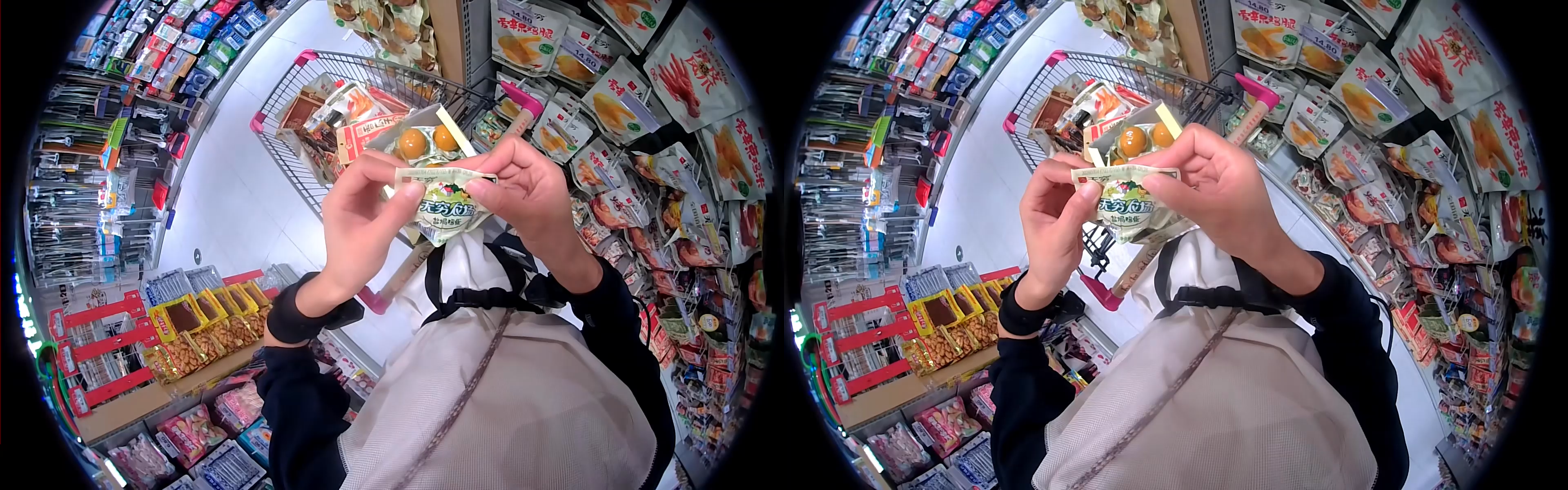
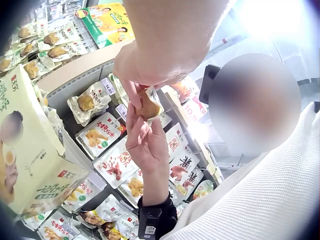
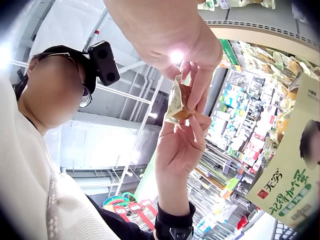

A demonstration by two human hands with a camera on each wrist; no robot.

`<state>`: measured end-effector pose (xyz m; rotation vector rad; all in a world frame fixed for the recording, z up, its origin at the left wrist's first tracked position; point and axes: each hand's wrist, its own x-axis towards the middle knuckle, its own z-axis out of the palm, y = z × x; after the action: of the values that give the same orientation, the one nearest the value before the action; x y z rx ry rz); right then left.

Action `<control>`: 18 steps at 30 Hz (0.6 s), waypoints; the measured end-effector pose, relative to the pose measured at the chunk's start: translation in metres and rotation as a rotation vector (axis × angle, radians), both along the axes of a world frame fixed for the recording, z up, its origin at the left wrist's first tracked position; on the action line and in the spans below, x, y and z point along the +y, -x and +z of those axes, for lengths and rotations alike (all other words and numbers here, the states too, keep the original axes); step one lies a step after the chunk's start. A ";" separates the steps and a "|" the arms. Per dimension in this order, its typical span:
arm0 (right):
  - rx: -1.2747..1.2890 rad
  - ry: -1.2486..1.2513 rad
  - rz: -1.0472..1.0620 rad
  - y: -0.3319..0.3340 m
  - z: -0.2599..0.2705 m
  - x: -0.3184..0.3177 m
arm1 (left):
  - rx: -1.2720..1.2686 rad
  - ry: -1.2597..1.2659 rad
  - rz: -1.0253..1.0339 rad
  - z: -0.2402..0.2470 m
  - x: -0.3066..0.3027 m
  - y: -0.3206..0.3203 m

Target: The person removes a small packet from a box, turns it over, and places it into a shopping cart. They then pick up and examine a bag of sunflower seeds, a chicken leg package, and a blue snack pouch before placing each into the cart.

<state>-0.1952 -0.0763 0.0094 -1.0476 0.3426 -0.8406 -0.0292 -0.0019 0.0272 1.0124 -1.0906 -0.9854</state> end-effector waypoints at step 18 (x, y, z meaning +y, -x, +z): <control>-0.003 -0.003 0.001 0.001 0.001 -0.003 | -0.009 0.010 -0.004 0.000 -0.002 0.001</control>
<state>-0.1963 -0.0791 0.0100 -1.0436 0.3408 -0.8406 -0.0303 -0.0041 0.0271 1.0075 -1.1041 -0.9787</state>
